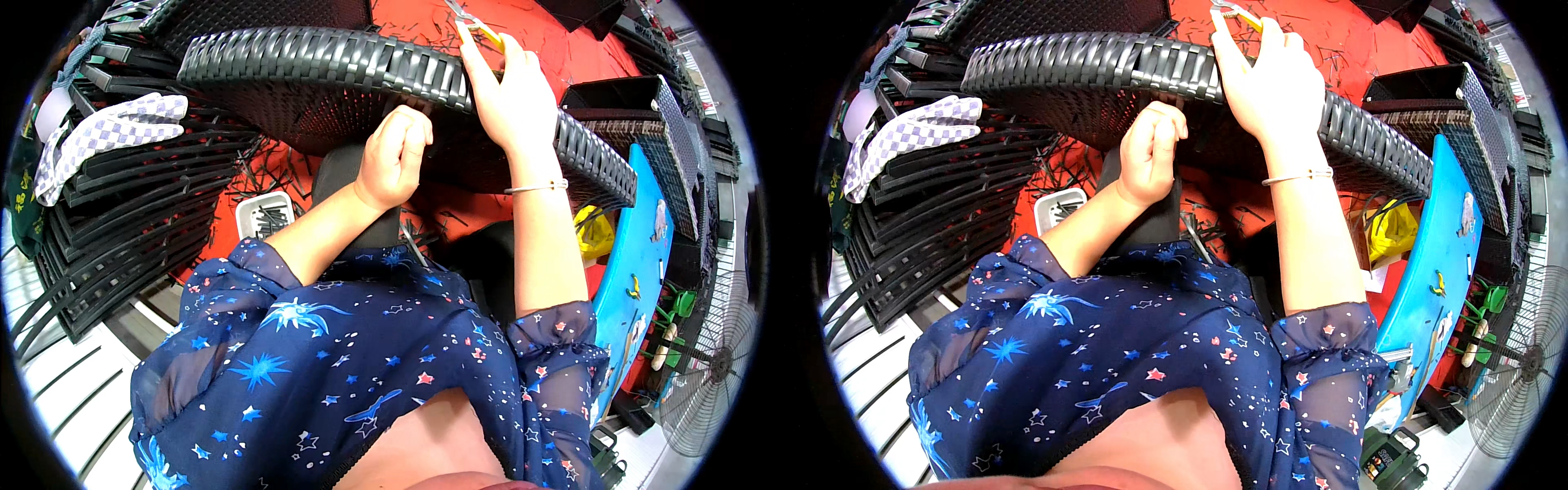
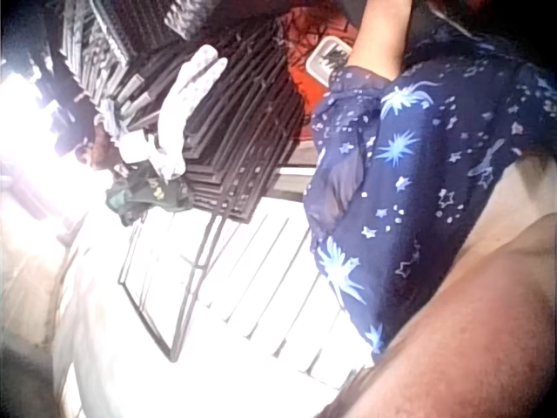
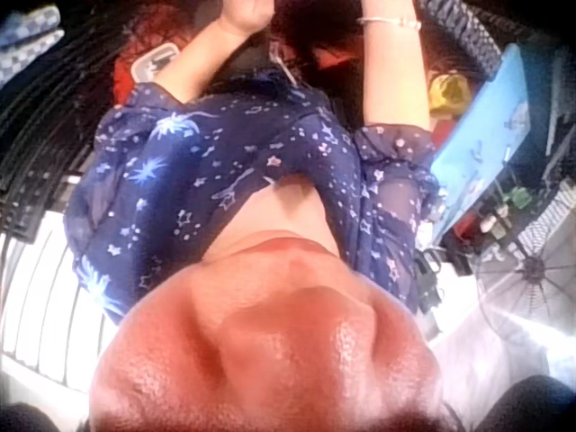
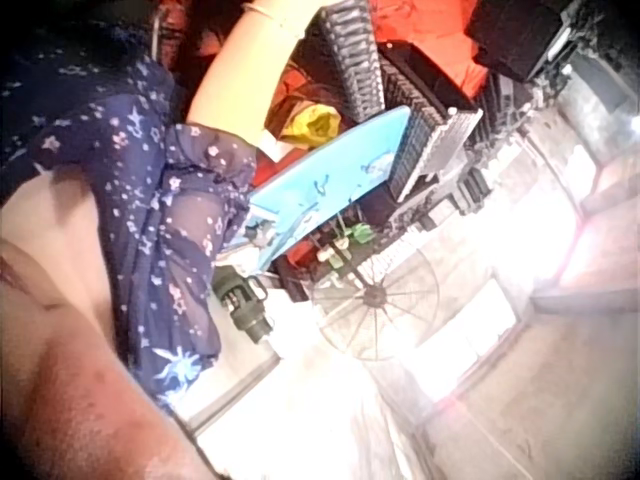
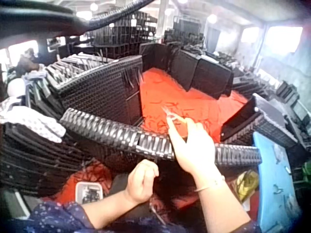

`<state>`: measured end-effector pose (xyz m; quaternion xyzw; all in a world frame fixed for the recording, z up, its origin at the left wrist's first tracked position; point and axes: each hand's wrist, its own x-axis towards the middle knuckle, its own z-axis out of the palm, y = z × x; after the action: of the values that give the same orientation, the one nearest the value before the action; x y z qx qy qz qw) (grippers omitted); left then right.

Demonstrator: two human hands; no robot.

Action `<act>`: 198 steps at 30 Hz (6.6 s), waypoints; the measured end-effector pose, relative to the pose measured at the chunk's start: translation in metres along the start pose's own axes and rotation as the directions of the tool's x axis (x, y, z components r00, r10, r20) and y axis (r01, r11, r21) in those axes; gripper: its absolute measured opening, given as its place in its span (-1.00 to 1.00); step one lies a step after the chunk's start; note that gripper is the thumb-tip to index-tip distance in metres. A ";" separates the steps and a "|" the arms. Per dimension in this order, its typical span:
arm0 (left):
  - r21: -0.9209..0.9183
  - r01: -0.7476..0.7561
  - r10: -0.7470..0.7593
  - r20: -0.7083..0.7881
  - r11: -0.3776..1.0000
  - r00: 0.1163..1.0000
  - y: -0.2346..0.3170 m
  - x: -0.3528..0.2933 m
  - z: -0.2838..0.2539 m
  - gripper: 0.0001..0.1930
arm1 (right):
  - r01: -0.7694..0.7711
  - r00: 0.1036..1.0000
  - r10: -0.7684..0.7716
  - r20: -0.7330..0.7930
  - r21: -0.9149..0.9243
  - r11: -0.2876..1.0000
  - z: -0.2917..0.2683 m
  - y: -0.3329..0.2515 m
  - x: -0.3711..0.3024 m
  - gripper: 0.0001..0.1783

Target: The person weaves a black plastic strip into the rim of a large black basket. They use pliers to tuck and secure the strip, then continue weaving by hand, adjusting the weave pattern along the basket's edge.

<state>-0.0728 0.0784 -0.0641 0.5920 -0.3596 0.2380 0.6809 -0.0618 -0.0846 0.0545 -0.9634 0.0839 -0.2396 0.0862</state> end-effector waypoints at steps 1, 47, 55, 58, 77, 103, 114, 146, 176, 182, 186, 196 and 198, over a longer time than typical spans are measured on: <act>0.047 -0.003 0.003 -0.003 0.999 1.000 -0.001 0.002 0.001 -0.83 | -0.003 1.000 0.003 0.010 -0.006 1.000 0.000 0.000 0.001 -0.17; 0.033 0.036 -0.039 0.090 0.999 0.995 0.014 0.024 0.009 -0.75 | -0.002 1.000 0.003 0.015 -0.019 1.000 0.010 0.002 0.010 -0.09; 0.073 0.032 -0.035 0.046 0.997 0.998 0.005 0.004 0.013 -0.87 | -0.059 0.994 0.058 0.088 0.008 0.998 0.001 -0.003 0.007 -0.11; 0.114 0.000 -0.010 0.086 0.993 0.996 0.004 0.000 0.009 -0.81 | -0.077 0.984 0.078 0.158 -0.011 0.997 -0.007 -0.008 0.005 -0.14; 0.357 -0.245 0.168 0.232 0.901 0.958 -0.082 0.013 -0.053 -0.77 | -0.120 0.993 0.119 0.014 0.091 0.989 -0.050 0.143 -0.065 -0.12; 0.354 -0.146 0.120 0.095 0.924 0.988 -0.035 0.024 -0.067 -0.89 | -0.713 0.330 0.866 -0.376 -0.700 -0.032 -0.165 0.477 -0.436 -0.03; 0.264 -0.142 0.115 0.115 0.954 0.987 -0.029 0.016 -0.064 -0.89 | -0.240 0.936 0.211 -0.281 -0.074 0.968 -0.141 0.321 -0.174 -0.55; -0.030 0.123 -0.049 0.804 0.992 0.593 0.100 -0.024 -0.104 -0.91 | 0.307 0.646 -0.508 0.570 0.415 0.857 -0.162 0.020 -0.095 0.22; -0.099 0.087 0.015 0.737 0.991 0.676 0.084 -0.025 -0.098 -0.92 | 0.330 0.660 -0.551 0.511 0.461 0.824 -0.153 0.029 -0.072 0.11; -0.122 -0.035 0.107 0.652 0.992 0.750 0.066 -0.022 -0.085 -0.91 | 0.351 0.664 -0.457 0.592 0.292 0.889 -0.159 0.021 -0.073 0.09; -0.120 -0.131 0.175 0.546 0.984 0.819 0.059 -0.018 -0.077 -0.91 | 0.353 0.734 -0.359 0.577 0.127 0.927 -0.150 0.006 -0.087 0.08; -0.094 0.001 0.043 0.470 0.996 0.882 0.068 -0.002 -0.064 -0.79 | 0.381 0.802 -0.373 0.466 0.081 0.921 -0.128 0.027 -0.086 0.05; -0.100 0.040 0.004 0.408 0.994 0.913 0.070 -0.005 -0.070 -0.82 | 0.379 0.819 -0.376 0.433 0.083 0.922 -0.124 0.030 -0.088 0.03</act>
<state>-0.1140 0.1606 -0.0259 0.5950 -0.5000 0.0838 0.6236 -0.2009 -0.1118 0.1173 -0.9900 -0.1294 -0.0271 0.0501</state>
